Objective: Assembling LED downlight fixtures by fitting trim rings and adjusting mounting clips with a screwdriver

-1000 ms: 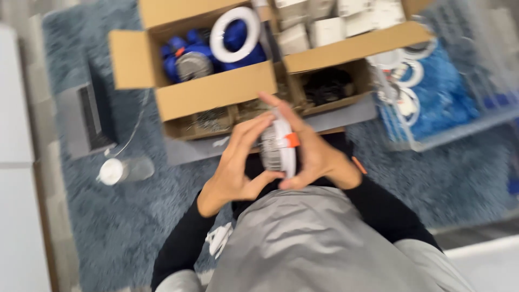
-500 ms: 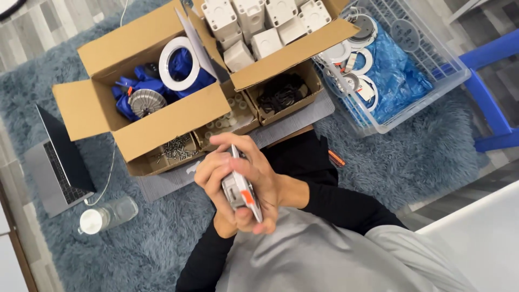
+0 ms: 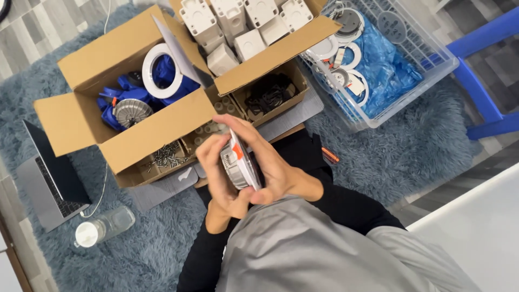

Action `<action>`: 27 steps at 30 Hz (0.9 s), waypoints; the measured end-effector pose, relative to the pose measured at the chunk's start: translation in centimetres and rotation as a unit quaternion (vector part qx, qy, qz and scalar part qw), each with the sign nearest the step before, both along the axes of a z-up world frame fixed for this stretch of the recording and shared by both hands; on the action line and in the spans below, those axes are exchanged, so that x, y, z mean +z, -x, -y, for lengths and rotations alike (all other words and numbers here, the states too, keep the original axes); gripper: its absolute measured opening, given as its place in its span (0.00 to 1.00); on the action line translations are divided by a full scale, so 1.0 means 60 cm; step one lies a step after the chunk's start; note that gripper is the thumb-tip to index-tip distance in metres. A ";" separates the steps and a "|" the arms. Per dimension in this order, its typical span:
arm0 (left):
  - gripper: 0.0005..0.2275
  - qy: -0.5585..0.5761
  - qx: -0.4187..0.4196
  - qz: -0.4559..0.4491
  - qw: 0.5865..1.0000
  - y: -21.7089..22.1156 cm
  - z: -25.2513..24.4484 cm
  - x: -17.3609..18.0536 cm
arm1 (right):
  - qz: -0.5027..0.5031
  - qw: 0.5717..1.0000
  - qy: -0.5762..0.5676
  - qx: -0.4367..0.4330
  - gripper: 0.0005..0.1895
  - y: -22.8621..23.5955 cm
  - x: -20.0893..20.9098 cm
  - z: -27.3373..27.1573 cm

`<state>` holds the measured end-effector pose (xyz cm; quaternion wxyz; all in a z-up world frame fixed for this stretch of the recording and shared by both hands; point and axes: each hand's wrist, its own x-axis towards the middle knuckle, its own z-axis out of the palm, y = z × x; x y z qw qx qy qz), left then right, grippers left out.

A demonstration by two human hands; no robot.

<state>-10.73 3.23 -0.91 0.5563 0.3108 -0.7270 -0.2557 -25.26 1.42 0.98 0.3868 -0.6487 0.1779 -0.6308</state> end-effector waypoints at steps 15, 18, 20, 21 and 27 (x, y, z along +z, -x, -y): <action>0.33 -0.105 -0.138 0.023 0.985 0.106 0.033 -0.007 | 0.038 0.927 -0.370 -0.057 0.16 0.341 -0.209 -0.007; 0.26 -0.139 -0.156 0.048 0.977 0.123 0.041 -0.029 | 0.085 0.893 -0.397 -0.193 0.14 0.481 -0.280 0.025; 0.19 -0.199 -0.216 0.080 0.953 0.125 0.039 -0.058 | 0.164 0.845 -0.424 -0.281 0.09 0.548 -0.274 0.062; 0.19 -0.201 -0.214 0.079 0.953 0.130 0.037 -0.063 | 0.163 0.845 -0.426 -0.280 0.09 0.587 -0.305 0.090; 0.13 -0.193 -0.276 0.242 0.910 0.130 0.010 -0.129 | 0.148 0.771 -0.485 -0.386 0.10 0.723 -0.510 0.303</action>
